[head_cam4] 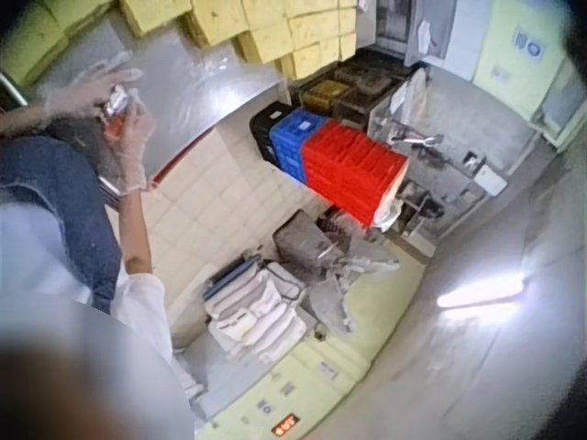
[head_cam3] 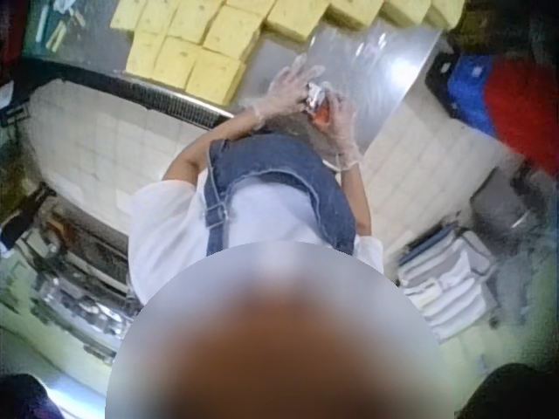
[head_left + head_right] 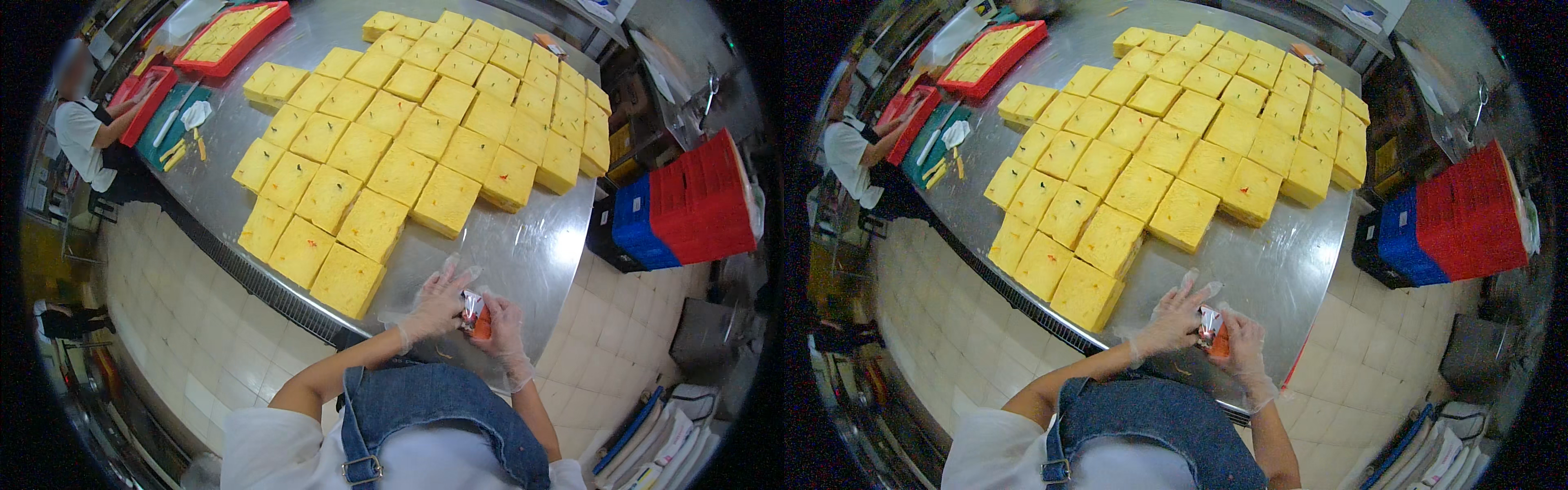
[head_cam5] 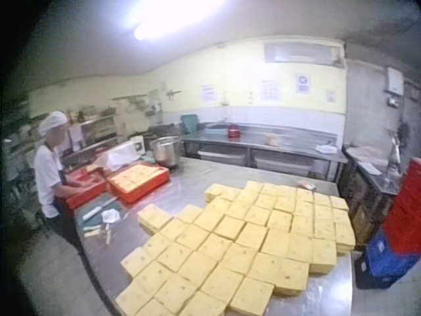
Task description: The person inserts toothpicks into many small yellow rectangular food blocks arranged on a stainless steel table, then moves a red tray of finished blocks and wraps it with plastic film. The person handles the blocks and toothpicks by hand and uses a roll of plastic wrap to cover the tray.
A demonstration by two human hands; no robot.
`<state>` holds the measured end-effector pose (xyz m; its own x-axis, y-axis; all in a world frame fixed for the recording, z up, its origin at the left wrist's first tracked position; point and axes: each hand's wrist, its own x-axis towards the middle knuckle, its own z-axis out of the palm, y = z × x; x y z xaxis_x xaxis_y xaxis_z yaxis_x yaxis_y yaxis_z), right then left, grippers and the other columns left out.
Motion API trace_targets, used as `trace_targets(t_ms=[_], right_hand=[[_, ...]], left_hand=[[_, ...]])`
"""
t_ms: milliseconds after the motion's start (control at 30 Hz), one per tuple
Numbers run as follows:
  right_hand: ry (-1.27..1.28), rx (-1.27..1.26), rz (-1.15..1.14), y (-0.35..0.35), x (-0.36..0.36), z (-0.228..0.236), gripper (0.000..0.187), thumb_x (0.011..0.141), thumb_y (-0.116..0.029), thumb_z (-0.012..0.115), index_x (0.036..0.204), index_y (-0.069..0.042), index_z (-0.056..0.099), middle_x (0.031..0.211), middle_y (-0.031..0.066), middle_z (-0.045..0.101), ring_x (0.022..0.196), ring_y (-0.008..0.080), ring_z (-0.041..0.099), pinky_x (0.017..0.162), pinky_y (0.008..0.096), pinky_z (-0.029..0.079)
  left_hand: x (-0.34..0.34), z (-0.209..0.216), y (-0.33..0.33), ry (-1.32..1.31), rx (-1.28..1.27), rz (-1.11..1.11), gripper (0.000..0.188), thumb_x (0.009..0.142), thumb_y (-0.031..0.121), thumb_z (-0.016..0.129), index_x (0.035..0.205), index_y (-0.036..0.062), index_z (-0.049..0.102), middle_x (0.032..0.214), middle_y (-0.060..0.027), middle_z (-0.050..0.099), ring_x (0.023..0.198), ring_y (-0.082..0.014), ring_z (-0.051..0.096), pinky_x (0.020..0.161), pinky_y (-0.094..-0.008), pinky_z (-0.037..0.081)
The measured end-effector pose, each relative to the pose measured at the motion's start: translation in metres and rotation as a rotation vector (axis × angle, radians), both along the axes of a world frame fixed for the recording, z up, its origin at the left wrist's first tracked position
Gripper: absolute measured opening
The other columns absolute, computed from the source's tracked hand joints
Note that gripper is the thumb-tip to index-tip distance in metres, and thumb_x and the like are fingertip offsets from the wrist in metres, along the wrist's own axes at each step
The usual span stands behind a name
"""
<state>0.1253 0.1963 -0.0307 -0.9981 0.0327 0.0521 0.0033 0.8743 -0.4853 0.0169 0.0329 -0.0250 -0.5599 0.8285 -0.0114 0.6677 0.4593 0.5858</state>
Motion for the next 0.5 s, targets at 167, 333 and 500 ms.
trace_targets(t_ms=[167,333,500], right_hand=[[0.061,0.059,0.006,0.001,-0.005,-0.003,0.089,0.046,-0.024,0.082,0.124,-0.009,0.041,0.109,0.0139,0.052,0.096,0.0332,0.049,0.082,0.0422,0.039],[-0.006,0.057,0.008,0.005,-0.006,0.005,0.087,0.048,-0.023,0.081,0.124,-0.011,0.041,0.108,0.0134,0.052,0.095,0.0328,0.050,0.081,0.0421,0.039],[0.015,0.069,-0.050,0.003,-0.002,0.007,0.095,0.047,-0.021,0.080,0.131,-0.013,0.035,0.113,0.0111,0.049,0.101,0.0292,0.048,0.080,0.0422,0.039]], left_hand=[[0.006,-0.009,0.013,-0.063,-0.054,0.035,0.028,0.070,0.017,0.060,0.096,0.0078,0.064,0.136,-0.0047,0.036,0.134,-0.0303,0.018,0.104,-0.0490,0.023],[0.004,-0.008,0.013,0.036,-0.007,0.098,0.027,0.075,0.013,0.053,0.099,0.0027,0.061,0.132,-0.0081,0.040,0.132,-0.0267,0.022,0.103,-0.0493,0.026],[-0.001,0.010,0.014,-0.122,-0.005,0.264,0.029,0.080,0.012,0.048,0.106,0.0068,0.058,0.125,-0.0119,0.047,0.116,-0.0292,0.047,0.089,-0.0438,0.043]])
